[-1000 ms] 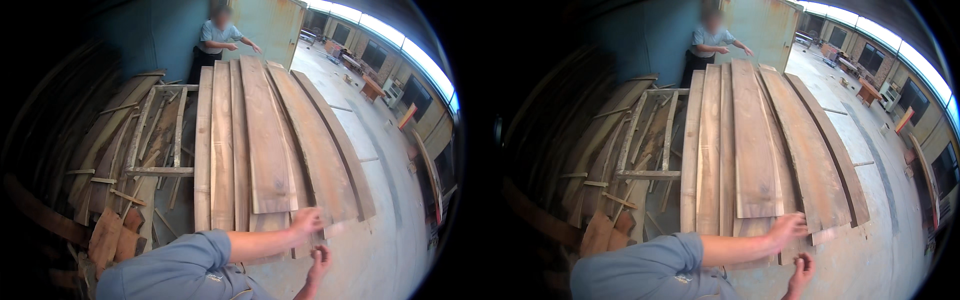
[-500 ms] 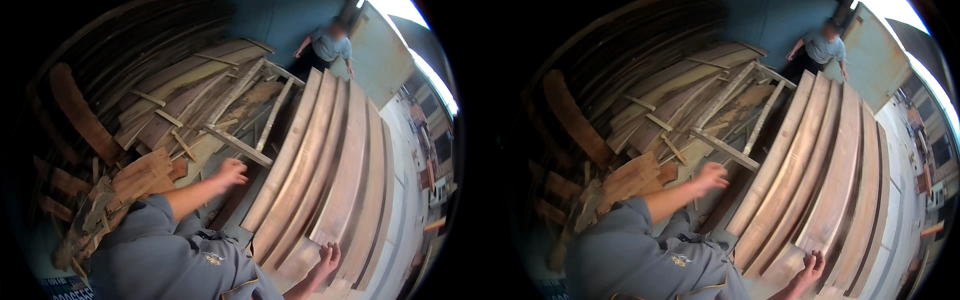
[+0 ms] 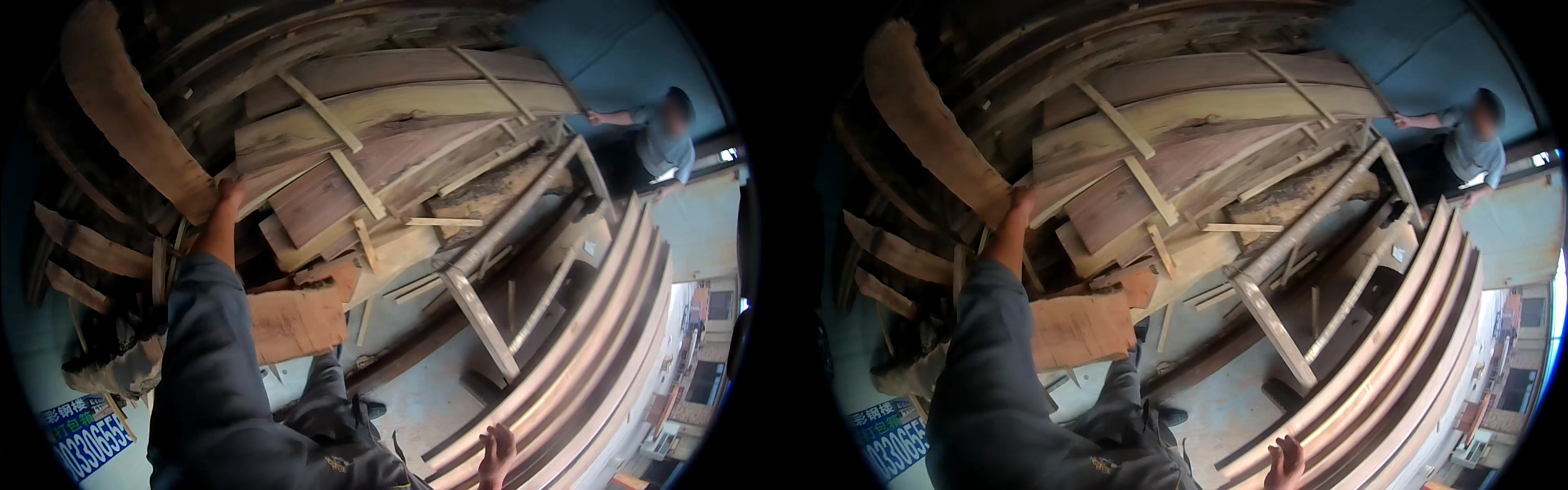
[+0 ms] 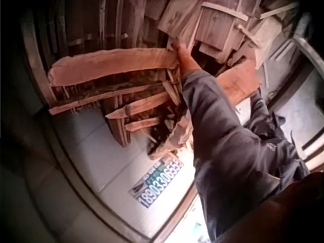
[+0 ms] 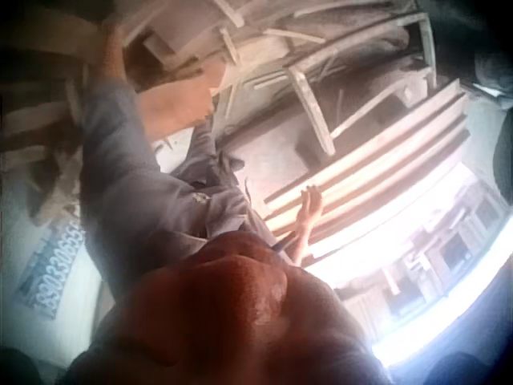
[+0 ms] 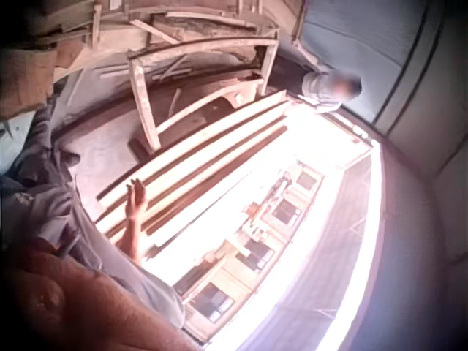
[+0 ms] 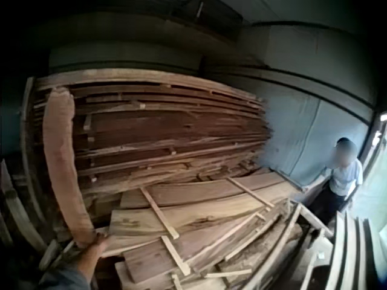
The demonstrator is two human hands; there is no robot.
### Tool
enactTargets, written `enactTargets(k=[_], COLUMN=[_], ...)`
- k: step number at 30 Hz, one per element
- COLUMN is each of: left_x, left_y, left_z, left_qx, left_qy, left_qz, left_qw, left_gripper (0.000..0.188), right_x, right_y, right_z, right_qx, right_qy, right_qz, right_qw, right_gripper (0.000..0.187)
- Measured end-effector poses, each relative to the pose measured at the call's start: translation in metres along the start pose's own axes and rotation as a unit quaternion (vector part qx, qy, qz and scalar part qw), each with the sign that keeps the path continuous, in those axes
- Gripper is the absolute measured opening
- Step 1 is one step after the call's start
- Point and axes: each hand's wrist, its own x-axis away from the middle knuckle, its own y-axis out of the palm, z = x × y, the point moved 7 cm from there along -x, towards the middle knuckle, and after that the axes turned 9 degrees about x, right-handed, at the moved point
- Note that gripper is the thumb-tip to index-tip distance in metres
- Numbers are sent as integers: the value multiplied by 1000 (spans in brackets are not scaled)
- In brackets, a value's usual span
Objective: The person repeatedly lifts long wooden planks from a cluttered pile and places them onto a growing stack. The camera wearer handles the planks by hand, coordinating with another worker who assists from the opposite side.
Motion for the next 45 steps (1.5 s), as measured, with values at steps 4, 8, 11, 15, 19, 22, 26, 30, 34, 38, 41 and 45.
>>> enactTargets(k=[4, 8, 11, 15, 19, 22, 26, 30, 34, 38, 41, 45], left_x=[-76, -144, -169, -166, -161, -113, -19, 77, 93, 103, 138, 212], left_y=[50, 71, 86, 119, 113, 91, 70, 52, 51, 26, 12, -30], left_z=[-13, -42, -75, -70, -51, -34, 7, 37, -16, -14, 7, 22], left_qx=[-86, -28, 68, 156, 160, 127, 154, 95, 104, 141, 133, 119], left_qy=[-38, -36, -139, -145, -99, -164, -200, -273, -295, -369, -367, -406], left_qz=[-79, -74, -90, -138, -159, -171, -212, -191, -184, -261, -282, -328], left_qw=[992, 996, 984, 967, 969, 963, 944, 938, 932, 881, 876, 845], left_gripper=[86, 97, 96, 105, 107, 101, 101, 116, 116, 101, 87, 88], right_x=[-16, -35, -54, -59, -71, -67, -45, -18, 7, 39, 58, 86], right_y=[69, 109, 110, 108, 106, 105, 100, 86, 58, 49, 46, 54], right_z=[-4, 74, 38, 19, 27, -21, -4, 27, 31, 65, 49, 66], right_qx=[-23, -111, 74, 174, 153, 189, 223, 140, 137, 122, 100, -31], right_qy=[149, 219, 167, 155, 159, 121, 172, 164, 152, 156, 175, 173], right_qz=[-81, -148, -159, -159, -159, -121, -159, -112, -80, -71, -63, -17], right_qw=[985, 958, 970, 959, 962, 967, 946, 970, 976, 978, 977, 984], right_gripper=[38, 42, 31, 29, 34, 30, 34, 36, 33, 32, 33, 33])
